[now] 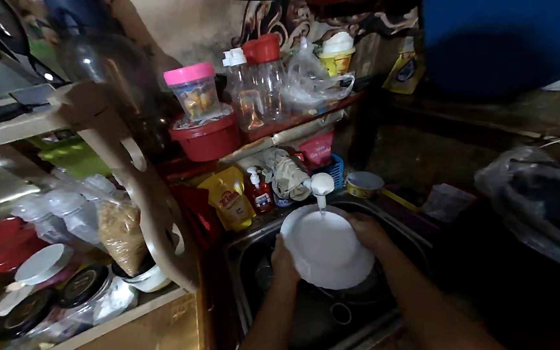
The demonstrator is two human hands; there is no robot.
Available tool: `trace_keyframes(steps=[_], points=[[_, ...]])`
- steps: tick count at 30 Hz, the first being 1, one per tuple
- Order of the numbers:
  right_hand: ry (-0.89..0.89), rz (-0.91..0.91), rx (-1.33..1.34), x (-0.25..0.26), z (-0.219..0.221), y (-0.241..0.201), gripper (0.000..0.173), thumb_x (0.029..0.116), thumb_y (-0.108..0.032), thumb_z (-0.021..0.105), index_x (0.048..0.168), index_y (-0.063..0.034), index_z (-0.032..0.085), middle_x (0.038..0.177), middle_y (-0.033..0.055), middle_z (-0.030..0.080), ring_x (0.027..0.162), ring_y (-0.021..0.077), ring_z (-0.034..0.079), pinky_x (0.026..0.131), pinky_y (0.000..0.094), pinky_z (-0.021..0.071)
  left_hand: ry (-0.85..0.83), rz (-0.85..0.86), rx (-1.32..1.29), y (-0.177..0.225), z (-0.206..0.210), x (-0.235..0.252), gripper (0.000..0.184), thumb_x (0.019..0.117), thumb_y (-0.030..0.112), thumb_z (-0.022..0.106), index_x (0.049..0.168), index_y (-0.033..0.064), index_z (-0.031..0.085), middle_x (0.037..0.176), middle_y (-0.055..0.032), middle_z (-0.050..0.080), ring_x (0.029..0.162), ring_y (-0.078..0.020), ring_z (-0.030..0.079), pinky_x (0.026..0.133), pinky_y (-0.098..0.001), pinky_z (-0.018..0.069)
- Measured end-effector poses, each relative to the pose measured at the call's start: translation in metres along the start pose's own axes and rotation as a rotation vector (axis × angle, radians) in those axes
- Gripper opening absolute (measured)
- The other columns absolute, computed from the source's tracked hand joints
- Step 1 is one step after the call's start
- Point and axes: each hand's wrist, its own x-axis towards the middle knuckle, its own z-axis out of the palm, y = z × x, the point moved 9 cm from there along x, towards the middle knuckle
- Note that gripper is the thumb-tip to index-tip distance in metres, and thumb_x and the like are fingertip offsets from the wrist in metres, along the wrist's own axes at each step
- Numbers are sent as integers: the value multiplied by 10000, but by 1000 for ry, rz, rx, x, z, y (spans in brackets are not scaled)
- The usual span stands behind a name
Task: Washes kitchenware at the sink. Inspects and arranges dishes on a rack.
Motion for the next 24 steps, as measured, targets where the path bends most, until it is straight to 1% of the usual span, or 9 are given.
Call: trace_keyframes(steps=[1,3,5,7,10,13,18,21,24], points=[[28,69,138,-2,-1,16,534,1105,-393,440,1301,69,622,1316,303,616,1262,428,578,1085,615,413,-2,-2,-37,-2,-2,3,576,1118,450,302,1466,30,486,1403,-217,577,1273,-317,580,1052,-532,482],[29,191,518,-15,5,38,528,1074,-446,490,1375,-22,583,1284,198,649,1177,299,630,1007,521,510,-22,-6,-56,-10,-1,11,592,1112,477,289,1478,51,476,1409,-205,578,1278,-307,580,1053,-528,487],[19,247,795,-31,5,35,463,1073,-410,493,1381,-71,563,1204,138,673,1069,234,661,913,470,554,23,1,45,-18,0,19,623,1100,510,334,1372,1,570,1311,-234,631,1205,-330,624,1017,-535,514],[32,236,844,-41,-5,24,452,1081,-414,464,1379,-87,557,1181,114,675,1041,208,666,890,449,566,77,36,197,-21,4,21,606,1096,487,390,1238,-41,652,1209,-260,668,1134,-354,652,992,-545,525],[159,221,682,-52,-31,15,523,1074,-456,479,1352,-24,577,1192,174,666,1056,266,657,910,501,545,147,99,369,-14,20,17,467,1092,360,490,1110,-59,696,1118,-256,685,1068,-351,656,966,-521,513],[300,230,553,-64,-54,12,578,1050,-484,527,1349,7,585,1221,219,657,1084,314,653,944,551,521,116,99,415,-13,44,14,433,1096,344,483,1194,-37,663,1170,-250,671,1110,-352,644,990,-518,503],[382,232,656,-71,-65,42,568,1072,-481,464,1420,-38,535,1318,167,629,1174,244,627,1000,497,516,-139,67,487,-18,71,19,624,1044,562,482,1238,1,675,1195,-249,675,1147,-368,639,1001,-549,502],[353,214,798,-72,-54,69,544,1091,-455,415,1474,-74,485,1366,115,612,1207,179,616,1018,427,528,-369,-117,164,-29,72,14,490,1067,422,518,1378,46,570,1255,-172,661,1136,-262,650,968,-455,546],[282,183,916,-71,-25,79,484,1117,-386,355,1468,-77,478,1326,97,626,1157,145,629,976,387,550,-385,-155,19,-15,59,0,453,1071,398,508,1358,55,580,1201,-153,685,1081,-246,675,932,-442,568]])
